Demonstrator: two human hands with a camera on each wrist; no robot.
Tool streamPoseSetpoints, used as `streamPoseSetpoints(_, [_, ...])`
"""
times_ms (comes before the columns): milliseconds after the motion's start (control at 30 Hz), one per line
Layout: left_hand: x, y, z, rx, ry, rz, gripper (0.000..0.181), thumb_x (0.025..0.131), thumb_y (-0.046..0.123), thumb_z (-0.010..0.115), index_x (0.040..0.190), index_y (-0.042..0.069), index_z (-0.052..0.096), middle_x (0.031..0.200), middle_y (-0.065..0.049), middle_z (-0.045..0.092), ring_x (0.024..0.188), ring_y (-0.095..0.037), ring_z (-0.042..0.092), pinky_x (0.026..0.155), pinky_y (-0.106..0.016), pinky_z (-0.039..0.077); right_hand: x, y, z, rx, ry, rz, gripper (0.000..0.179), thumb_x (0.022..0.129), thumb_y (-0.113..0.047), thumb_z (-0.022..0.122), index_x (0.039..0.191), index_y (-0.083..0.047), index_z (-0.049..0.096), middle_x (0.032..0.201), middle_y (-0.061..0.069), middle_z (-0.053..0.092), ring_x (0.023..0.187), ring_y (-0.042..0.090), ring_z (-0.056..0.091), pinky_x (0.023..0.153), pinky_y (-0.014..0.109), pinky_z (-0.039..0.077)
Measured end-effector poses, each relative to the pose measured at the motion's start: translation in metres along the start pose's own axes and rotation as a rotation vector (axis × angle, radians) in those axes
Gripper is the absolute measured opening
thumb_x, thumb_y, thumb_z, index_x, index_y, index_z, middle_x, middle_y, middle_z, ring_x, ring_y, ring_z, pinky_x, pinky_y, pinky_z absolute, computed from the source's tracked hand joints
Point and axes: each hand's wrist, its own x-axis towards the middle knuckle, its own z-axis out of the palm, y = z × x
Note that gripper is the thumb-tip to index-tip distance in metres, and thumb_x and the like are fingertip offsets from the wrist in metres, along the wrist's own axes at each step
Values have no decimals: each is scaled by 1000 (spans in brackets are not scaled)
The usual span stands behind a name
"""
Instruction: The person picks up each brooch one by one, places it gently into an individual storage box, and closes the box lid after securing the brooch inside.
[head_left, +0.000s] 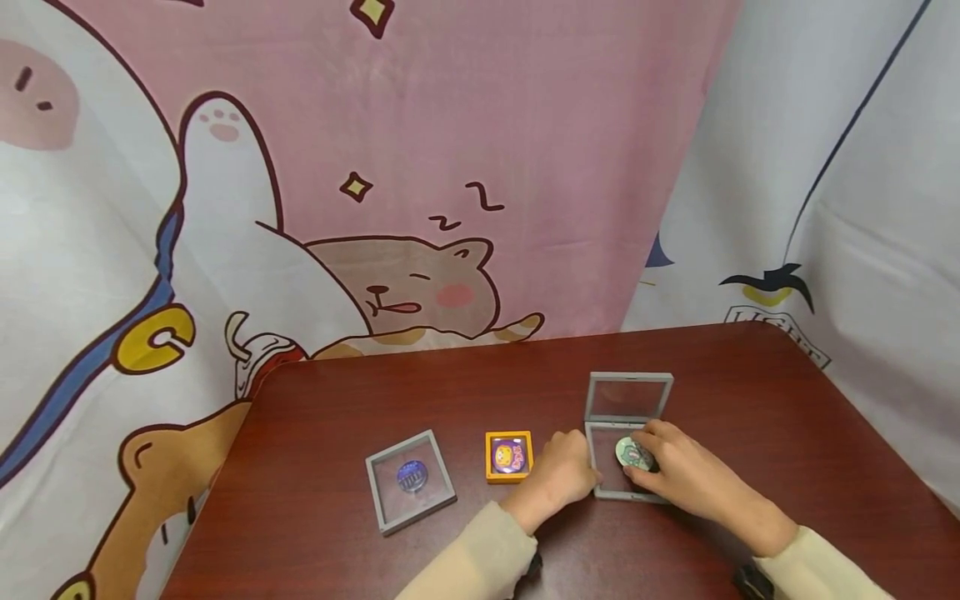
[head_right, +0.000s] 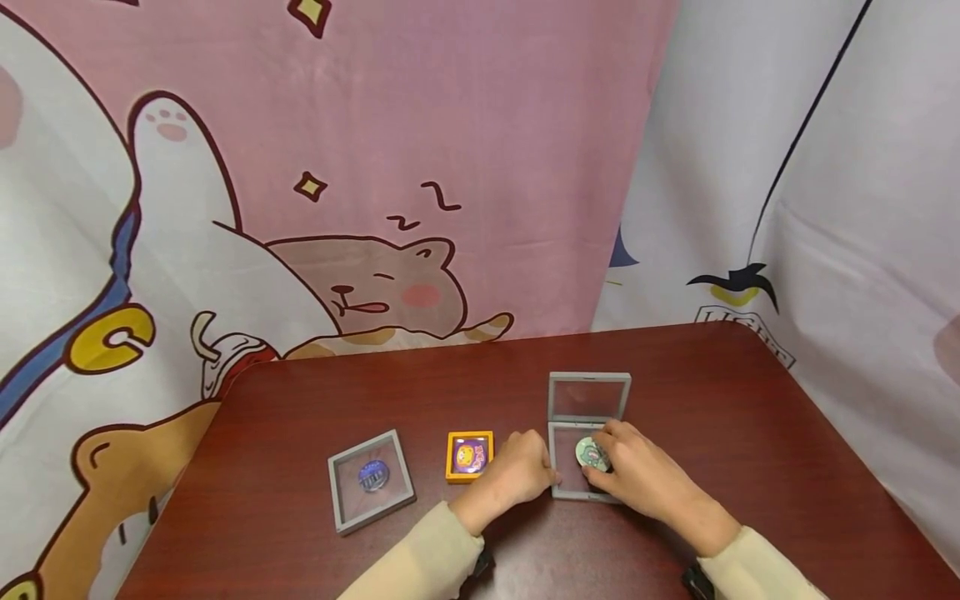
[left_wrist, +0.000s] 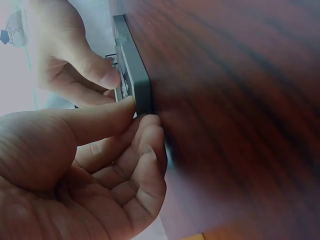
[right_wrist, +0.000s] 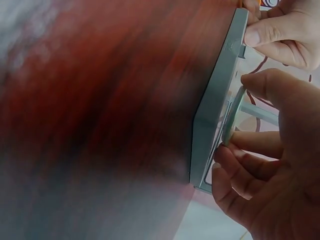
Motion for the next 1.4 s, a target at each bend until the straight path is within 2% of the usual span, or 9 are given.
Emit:
streamPoseSetpoints(100, [7, -7, 11, -3, 3, 10, 40, 81, 26, 90, 58, 16, 59, 63, 3, 57, 66, -16, 62, 59, -34, 49, 0, 0, 1, -1, -15, -2, 35, 82, -20, 89, 107, 0, 75, 97, -1, 60, 83, 8, 53, 67, 28, 49])
streamPoseSetpoints(167, [8, -8, 11, -10, 1, 6, 39, 81, 26, 90, 59, 16, 59, 64, 3, 57, 66, -16, 62, 59, -34, 50, 0, -1, 1, -16, -15, -11, 36, 82, -21, 90, 108, -1, 75, 98, -1, 61, 83, 8, 55, 67, 29, 50])
streamPoseSetpoints(333, [-2, 1, -3, -30, -19, -17, 40, 82, 22, 91, 59, 14, 59, 62, 2, 56, 64, -16, 60, 59, -32, 49, 1, -3, -1, -59, -14, -29, 38, 82, -25, 90, 110, -2, 76, 100, 0, 64, 86, 13, 60, 71, 34, 53])
streamPoseSetpoints(500, [-3, 3, -3, -18, -10, -15, 39, 82, 23, 91, 59, 15, 60, 62, 3, 56, 63, -14, 59, 58, -30, 48, 0, -2, -11, -108, 17, -44, 34, 84, -25, 88, 110, -6, 78, 104, 1, 68, 94, 20, 66, 78, 45, 56])
streamPoseSetpoints(667, [-3, 3, -4, -26, -15, -13, 41, 84, 22, 89, 58, 15, 59, 60, 4, 55, 61, -13, 58, 58, -29, 47, 3, -2, -32, -125, 127, -75, 26, 82, -16, 87, 105, -8, 78, 102, 1, 70, 93, 21, 67, 77, 48, 56])
streamPoseSetpoints(833, [-3, 1, -3, -34, -16, -8, 43, 85, 21, 89, 56, 15, 58, 58, 4, 54, 60, -12, 56, 57, -28, 46, 7, 2, -53, -123, 264, -86, 29, 77, -9, 84, 105, -7, 77, 104, 3, 71, 94, 23, 67, 78, 47, 53])
streamPoseSetpoints(1000, [-4, 0, -4, -37, -18, -4, 43, 85, 22, 89, 56, 15, 57, 58, 4, 54, 59, -12, 54, 56, -28, 45, 10, 9, -66, -130, 336, -84, 31, 77, -9, 82, 107, -6, 76, 107, 5, 70, 99, 25, 66, 81, 42, 47])
streamPoseSetpoints(1167, [-3, -2, -3, -67, -23, -8, 46, 85, 21, 89, 53, 14, 57, 55, 4, 53, 56, -11, 51, 53, -27, 42, 13, 15, -68, -124, 349, -27, 37, 77, -10, 83, 113, -6, 74, 114, 7, 68, 106, 28, 63, 80, 45, 47])
streamPoseSetpoints(1400, [-2, -3, -3, -93, -35, -11, 47, 84, 20, 89, 51, 13, 57, 52, 4, 52, 53, -11, 48, 49, -26, 39, 13, 27, -62, -76, 267, 74, 56, 83, -14, 85, 134, -3, 64, 133, 15, 61, 120, 35, 57, 81, 59, 51])
